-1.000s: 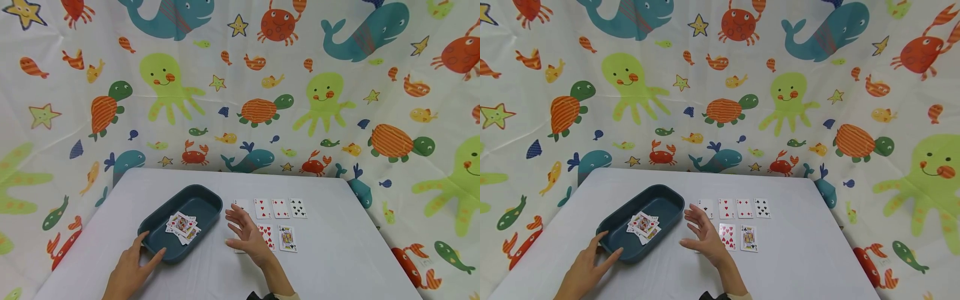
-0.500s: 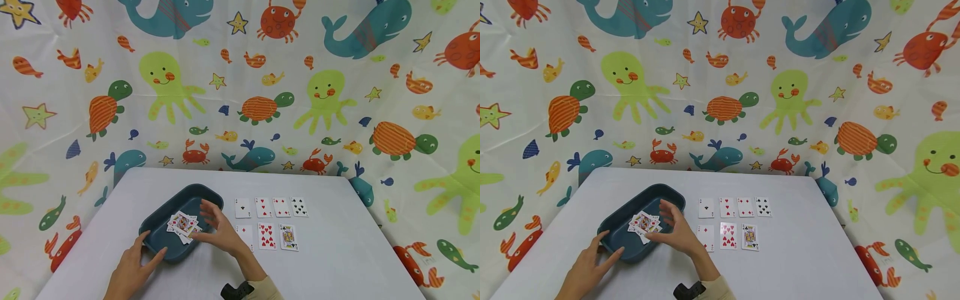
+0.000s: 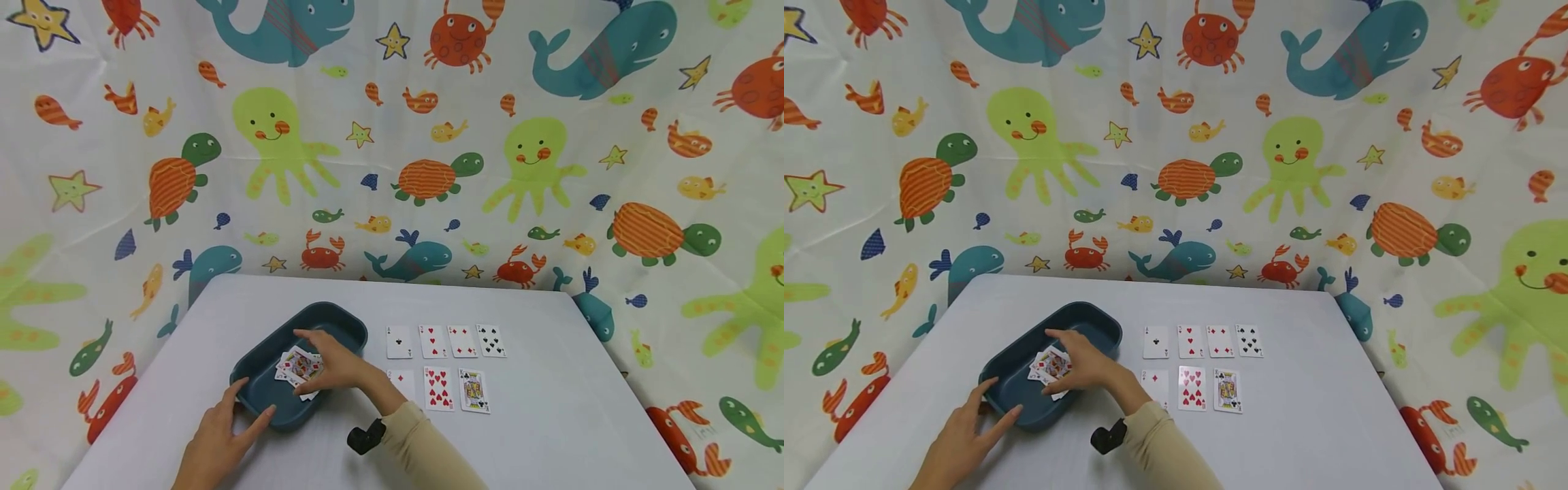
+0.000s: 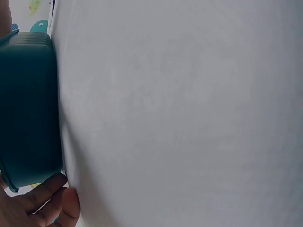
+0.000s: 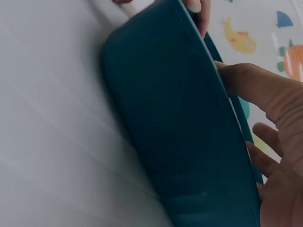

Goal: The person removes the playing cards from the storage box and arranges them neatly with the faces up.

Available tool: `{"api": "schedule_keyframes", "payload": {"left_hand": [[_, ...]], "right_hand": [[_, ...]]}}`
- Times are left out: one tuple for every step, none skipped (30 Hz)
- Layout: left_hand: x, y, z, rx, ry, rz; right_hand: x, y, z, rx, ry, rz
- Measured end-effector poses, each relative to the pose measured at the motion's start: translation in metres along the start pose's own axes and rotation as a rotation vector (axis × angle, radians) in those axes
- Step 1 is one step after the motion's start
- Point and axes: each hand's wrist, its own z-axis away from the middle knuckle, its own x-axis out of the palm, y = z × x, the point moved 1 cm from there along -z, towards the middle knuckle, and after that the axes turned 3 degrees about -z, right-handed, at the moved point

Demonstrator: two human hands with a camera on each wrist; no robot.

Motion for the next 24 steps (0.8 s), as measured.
{"api": "schedule_keyframes", "payload": {"left_hand": [[0.000, 0.000, 0.000, -0.001, 0.001, -0.001], [-0.001, 0.000, 0.000, -0.001, 0.002, -0.001], [-0.001, 0.000, 0.000, 0.002, 0.003, 0.001], [-0.001, 0.000, 0.001, 0.004, 0.002, 0.004], [-0.002, 0.000, 0.001, 0.006, 0.002, 0.006], [-0.002, 0.000, 0.001, 0.009, 0.004, 0.009], [-0.002, -0.001, 0.002, 0.014, 0.005, 0.013], [-0.001, -0.001, 0.002, 0.017, 0.005, 0.015], [-0.001, -0.001, 0.002, 0.020, 0.006, 0.017], [-0.001, -0.001, 0.002, 0.019, 0.006, 0.016], [-0.001, -0.001, 0.003, 0.020, 0.008, 0.017], [-0.001, -0.001, 0.003, 0.021, 0.009, 0.018], [-0.001, -0.002, 0.003, 0.020, 0.007, 0.019], [-0.001, -0.002, 0.003, 0.018, 0.005, 0.020], [0.000, -0.002, 0.003, 0.015, 0.003, 0.021], [0.000, -0.002, 0.003, 0.011, 0.001, 0.021], [0.000, -0.002, 0.003, 0.010, -0.001, 0.023], [0.000, -0.002, 0.003, 0.007, -0.003, 0.023], [0.000, -0.001, 0.003, 0.005, -0.003, 0.023], [0.000, -0.001, 0.003, 0.005, -0.001, 0.024], [0.000, -0.001, 0.003, 0.004, 0.001, 0.025], [0.000, -0.001, 0.003, 0.004, 0.002, 0.024], [0.000, -0.001, 0.003, 0.005, 0.005, 0.024], [0.000, -0.001, 0.003, 0.005, 0.006, 0.023]], "right_hand": [[-0.001, 0.000, -0.002, 0.000, -0.016, 0.007], [-0.002, 0.001, -0.004, 0.004, -0.033, 0.013], [-0.003, 0.001, -0.006, 0.011, -0.051, 0.017], [-0.003, 0.002, -0.007, 0.022, -0.070, 0.023], [-0.003, 0.002, -0.009, 0.032, -0.091, 0.033], [-0.003, 0.003, -0.011, 0.043, -0.110, 0.046], [-0.003, 0.004, -0.012, 0.054, -0.128, 0.061], [-0.002, 0.005, -0.014, 0.063, -0.144, 0.078], [-0.002, 0.006, -0.016, 0.070, -0.157, 0.091], [-0.001, 0.007, -0.018, 0.078, -0.168, 0.102], [-0.001, 0.008, -0.020, 0.085, -0.177, 0.113], [0.000, 0.009, -0.021, 0.093, -0.183, 0.118], [0.001, 0.009, -0.023, 0.102, -0.190, 0.121], [0.001, 0.010, -0.025, 0.112, -0.196, 0.120], [0.002, 0.010, -0.026, 0.123, -0.202, 0.116], [0.002, 0.011, -0.027, 0.132, -0.209, 0.118], [0.003, 0.011, -0.029, 0.142, -0.214, 0.122], [0.003, 0.011, -0.030, 0.150, -0.221, 0.123], [0.003, 0.011, -0.031, 0.158, -0.227, 0.127], [0.003, 0.011, -0.032, 0.160, -0.233, 0.134], [0.003, 0.012, -0.033, 0.163, -0.239, 0.144], [0.003, 0.012, -0.034, 0.169, -0.243, 0.149], [0.003, 0.013, -0.035, 0.174, -0.248, 0.154], [0.004, 0.015, -0.036, 0.178, -0.253, 0.161]]}}
